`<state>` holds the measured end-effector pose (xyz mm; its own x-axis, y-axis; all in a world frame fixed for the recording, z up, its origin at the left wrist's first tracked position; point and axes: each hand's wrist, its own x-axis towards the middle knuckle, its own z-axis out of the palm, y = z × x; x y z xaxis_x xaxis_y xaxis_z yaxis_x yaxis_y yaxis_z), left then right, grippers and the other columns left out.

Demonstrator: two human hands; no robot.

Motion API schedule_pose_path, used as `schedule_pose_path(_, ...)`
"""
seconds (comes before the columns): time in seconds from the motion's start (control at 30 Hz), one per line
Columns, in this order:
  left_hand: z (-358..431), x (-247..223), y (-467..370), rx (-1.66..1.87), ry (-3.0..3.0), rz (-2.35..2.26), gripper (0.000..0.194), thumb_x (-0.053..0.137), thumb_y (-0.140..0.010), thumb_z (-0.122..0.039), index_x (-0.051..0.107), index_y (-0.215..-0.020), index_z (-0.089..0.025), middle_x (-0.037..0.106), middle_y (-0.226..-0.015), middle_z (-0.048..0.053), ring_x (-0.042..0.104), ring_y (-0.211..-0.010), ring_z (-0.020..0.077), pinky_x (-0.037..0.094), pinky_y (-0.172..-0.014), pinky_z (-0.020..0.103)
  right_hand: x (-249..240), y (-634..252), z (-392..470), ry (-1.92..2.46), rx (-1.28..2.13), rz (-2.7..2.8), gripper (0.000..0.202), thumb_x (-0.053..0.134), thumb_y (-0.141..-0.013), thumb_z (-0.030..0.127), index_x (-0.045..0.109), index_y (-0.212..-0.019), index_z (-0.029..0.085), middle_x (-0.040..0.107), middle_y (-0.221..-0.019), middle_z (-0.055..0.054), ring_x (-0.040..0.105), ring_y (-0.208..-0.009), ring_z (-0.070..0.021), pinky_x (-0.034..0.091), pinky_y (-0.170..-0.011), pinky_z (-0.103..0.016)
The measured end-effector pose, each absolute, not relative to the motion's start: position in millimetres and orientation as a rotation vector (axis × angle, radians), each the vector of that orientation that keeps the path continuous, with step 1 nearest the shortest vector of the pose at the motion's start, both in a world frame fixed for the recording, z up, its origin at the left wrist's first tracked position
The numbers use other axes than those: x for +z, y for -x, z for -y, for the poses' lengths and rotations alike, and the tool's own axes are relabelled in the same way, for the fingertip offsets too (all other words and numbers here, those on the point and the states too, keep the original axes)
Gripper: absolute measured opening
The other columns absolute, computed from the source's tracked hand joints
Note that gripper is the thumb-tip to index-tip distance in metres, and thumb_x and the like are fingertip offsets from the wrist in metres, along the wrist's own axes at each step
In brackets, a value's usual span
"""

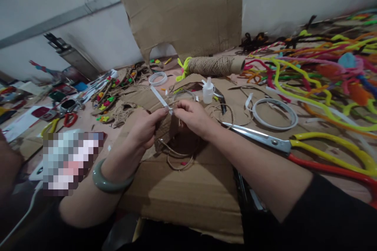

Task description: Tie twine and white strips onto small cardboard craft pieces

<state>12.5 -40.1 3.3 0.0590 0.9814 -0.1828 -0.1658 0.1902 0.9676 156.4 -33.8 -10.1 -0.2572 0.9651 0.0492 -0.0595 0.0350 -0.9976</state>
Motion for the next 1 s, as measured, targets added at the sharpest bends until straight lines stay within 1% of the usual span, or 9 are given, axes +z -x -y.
schedule_pose_path(0.17, 39.2, 0.1, -11.3, 1.103, -0.949, -1.08, 0.028, 0.075, -0.065, -0.034, 0.071, -0.083, -0.013, 0.072, -0.069, 0.003, 0.069, -0.066, 0.0172, 0.057, -0.062, 0.028, -11.2, -158.0, 33.9, 0.946, 1.379, 1.388, 0.012, 0.055, -0.076, 0.028, 0.052, -0.067, 0.02, 0.047, -0.052, 0.007, 0.042, -0.047, -0.0079, 0.032, -0.049, -0.023)
schedule_pose_path(0.27, 39.6, 1.2, -11.1, 1.102, -0.964, -1.053, 0.027, 0.075, -0.066, -0.031, 0.071, -0.087, -0.014, 0.073, -0.072, 0.002, 0.07, -0.068, 0.0174, 0.058, -0.066, 0.029, -10.2, -160.4, 34.0, 0.933, 1.35, 1.39, 0.022, 0.053, -0.08, 0.034, 0.051, -0.063, 0.02, 0.047, -0.051, 0.005, 0.043, -0.047, -0.0082, 0.034, -0.049, -0.024)
schedule_pose_path(0.37, 40.8, 4.2, -11.0, 1.105, -0.973, -1.063, 0.026, 0.076, -0.064, -0.027, 0.07, -0.086, -0.014, 0.073, -0.074, 0.001, 0.069, -0.067, 0.0162, 0.058, -0.066, 0.029, -9.1, -162.3, 33.3, 0.958, 1.264, 1.339, 0.029, 0.05, -0.082, 0.035, 0.048, -0.057, 0.021, 0.047, -0.051, 0.004, 0.041, -0.045, -0.008, 0.031, -0.047, -0.025)
schedule_pose_path(0.47, 42.4, 6.9, -10.3, 1.087, -0.986, -1.079, 0.028, 0.076, -0.063, -0.027, 0.07, -0.088, -0.014, 0.074, -0.076, 0.002, 0.069, -0.066, 0.0166, 0.058, -0.065, 0.029, -8.6, -162.8, 32.7, 1.024, 1.053, 1.239, 0.025, 0.054, -0.08, 0.035, 0.048, -0.059, 0.022, 0.045, -0.053, 0.005, 0.039, -0.049, -0.0086, 0.03, -0.048, -0.025)
schedule_pose_path(0.57, 44.0, 8.3, -8.3, 0.976, -1.045, -1.107, 0.029, 0.076, -0.064, -0.028, 0.072, -0.089, -0.014, 0.074, -0.076, 0.003, 0.068, -0.066, 0.0168, 0.057, -0.064, 0.029, -7.9, -162.7, 32.9, 1.062, 0.873, 1.255, 0.015, 0.059, -0.076, 0.033, 0.054, -0.067, 0.021, 0.049, -0.061, 0.004, 0.043, -0.059, -0.0106, 0.034, -0.057, -0.026)
schedule_pose_path(0.67, 44.4, 9.6, -4.7, 0.881, -1.122, -1.091, 0.031, 0.073, -0.065, -0.027, 0.073, -0.094, -0.015, 0.073, -0.075, 0.002, 0.067, -0.064, 0.0164, 0.056, -0.063, 0.029, -6.5, -163.0, 33.2, 1.016, 1.003, 1.401, 0.017, 0.056, -0.076, 0.035, 0.057, -0.069, 0.02, 0.053, -0.066, 0.002, 0.047, -0.066, -0.0122, 0.036, -0.064, -0.028)
schedule_pose_path(0.77, 43.0, 13.6, -0.3, 0.873, -1.228, -1.051, 0.033, 0.071, -0.067, -0.025, 0.072, -0.098, -0.016, 0.074, -0.082, 0.002, 0.067, -0.072, 0.0167, 0.055, -0.07, 0.029, -5.3, -162.9, 33.5, 0.955, 1.204, 1.477, 0.02, 0.057, -0.073, 0.037, 0.053, -0.063, 0.02, 0.049, -0.062, 0.003, 0.045, -0.063, -0.0115, 0.035, -0.063, -0.028)
schedule_pose_path(0.9, 39.9, 22.4, 4.6, 0.812, -1.43, -1.106, 0.023, 0.072, -0.065, -0.024, 0.072, -0.086, -0.014, 0.071, -0.076, 0.001, 0.062, -0.067, 0.0137, 0.051, -0.065, 0.025, -5.1, -161.5, 33.5, 0.938, 1.375, 1.429, 0.019, 0.063, -0.067, 0.033, 0.052, -0.059, 0.019, 0.05, -0.057, 0.004, 0.045, -0.058, -0.0098, 0.035, -0.059, -0.026)
schedule_pose_path(1.0, 37.8, 25.2, 6.7, 0.754, -1.548, -1.196, 0.018, 0.07, -0.069, -0.03, 0.072, -0.078, -0.015, 0.067, -0.067, 0.0, 0.056, -0.058, 0.0124, 0.045, -0.057, 0.024, -6.4, -159.7, 32.8, 0.992, 1.381, 1.362, 0.018, 0.064, -0.068, 0.028, 0.052, -0.059, 0.019, 0.051, -0.053, 0.004, 0.045, -0.054, -0.0087, 0.035, -0.056, -0.025)
